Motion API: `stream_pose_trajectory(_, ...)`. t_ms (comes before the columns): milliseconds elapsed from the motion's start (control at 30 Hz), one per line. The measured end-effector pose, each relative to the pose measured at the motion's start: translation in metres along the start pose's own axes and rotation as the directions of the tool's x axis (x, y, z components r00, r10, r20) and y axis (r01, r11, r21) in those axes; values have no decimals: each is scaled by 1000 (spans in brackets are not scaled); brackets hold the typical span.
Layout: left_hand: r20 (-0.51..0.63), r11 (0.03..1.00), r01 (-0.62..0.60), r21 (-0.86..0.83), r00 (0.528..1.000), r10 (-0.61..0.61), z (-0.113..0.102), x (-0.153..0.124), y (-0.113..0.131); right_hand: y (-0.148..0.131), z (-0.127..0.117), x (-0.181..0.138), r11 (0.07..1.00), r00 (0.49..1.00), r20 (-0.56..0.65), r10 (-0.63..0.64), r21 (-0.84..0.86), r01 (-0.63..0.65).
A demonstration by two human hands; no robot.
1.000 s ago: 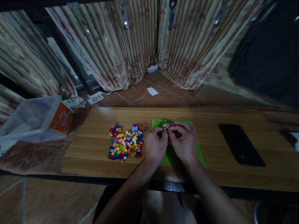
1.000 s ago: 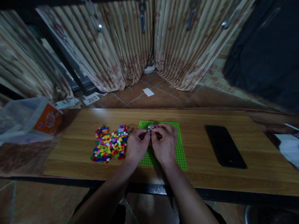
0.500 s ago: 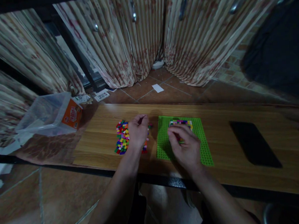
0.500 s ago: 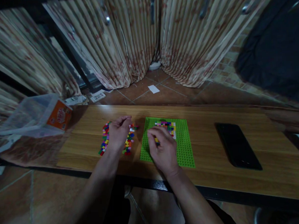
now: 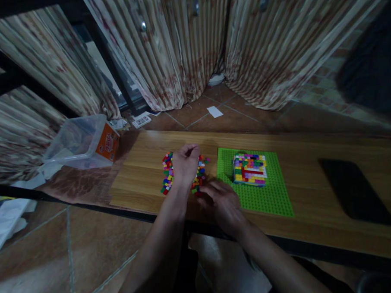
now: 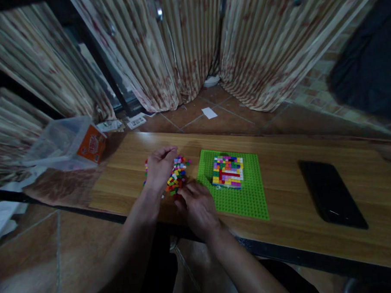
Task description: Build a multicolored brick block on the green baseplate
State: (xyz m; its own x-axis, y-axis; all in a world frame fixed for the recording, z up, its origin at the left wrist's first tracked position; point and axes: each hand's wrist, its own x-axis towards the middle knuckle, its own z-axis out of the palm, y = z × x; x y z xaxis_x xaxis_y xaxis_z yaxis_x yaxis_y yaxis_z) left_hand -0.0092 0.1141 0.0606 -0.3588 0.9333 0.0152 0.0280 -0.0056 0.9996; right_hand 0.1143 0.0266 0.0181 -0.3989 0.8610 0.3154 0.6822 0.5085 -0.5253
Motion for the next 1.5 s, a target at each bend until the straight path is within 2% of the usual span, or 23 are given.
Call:
stream_pose_trajectory(200,31,1000,-23,0,999,23,0,0,-5,0,12,3,999,999,-36,-3,-41,2)
stream_pose_trajectory(333,61,1000,-3,21,998,2,1,0,-7,0,11,4,999,996,-84,-42,12,43)
stream_pose_trajectory(433,91,999,0,37,996,-3,3,-1,-6,-2,-2,5,991,986,-155,-54,112,72)
stream_pose_trajectory(533,131,998,-23,64,991,15,6,-3,-5,-1,-25,5,985,966,-260,2,169,43)
stream_pose_trajectory(633,181,993,-56,107,983,35,11,-8,-7,11,-49,4,983,910,-404,91,183,-17)
stream_pose_trajectory(733,259,982,-109,154,964,66,18,-14,-11,33,-66,0,974,853,-479,207,179,-136)
stream_pose_trajectory(833,353,967,-162,199,932,84,26,-22,-13,53,-75,-3,965,842,-470,263,138,-224)
stream_pose_trajectory(1000,449,929,-240,282,889,94,38,-38,-9,67,-73,1,956,868,-408,285,51,-290)
stream_pose_trajectory(1233,475,852,-367,374,865,164,44,-49,-8,69,-67,10,961,889,-392,236,-39,-272)
stream_pose_trajectory(1500,488,828,-399,393,854,180,44,-50,-9,68,-63,12,971,886,-409,219,5,-238)
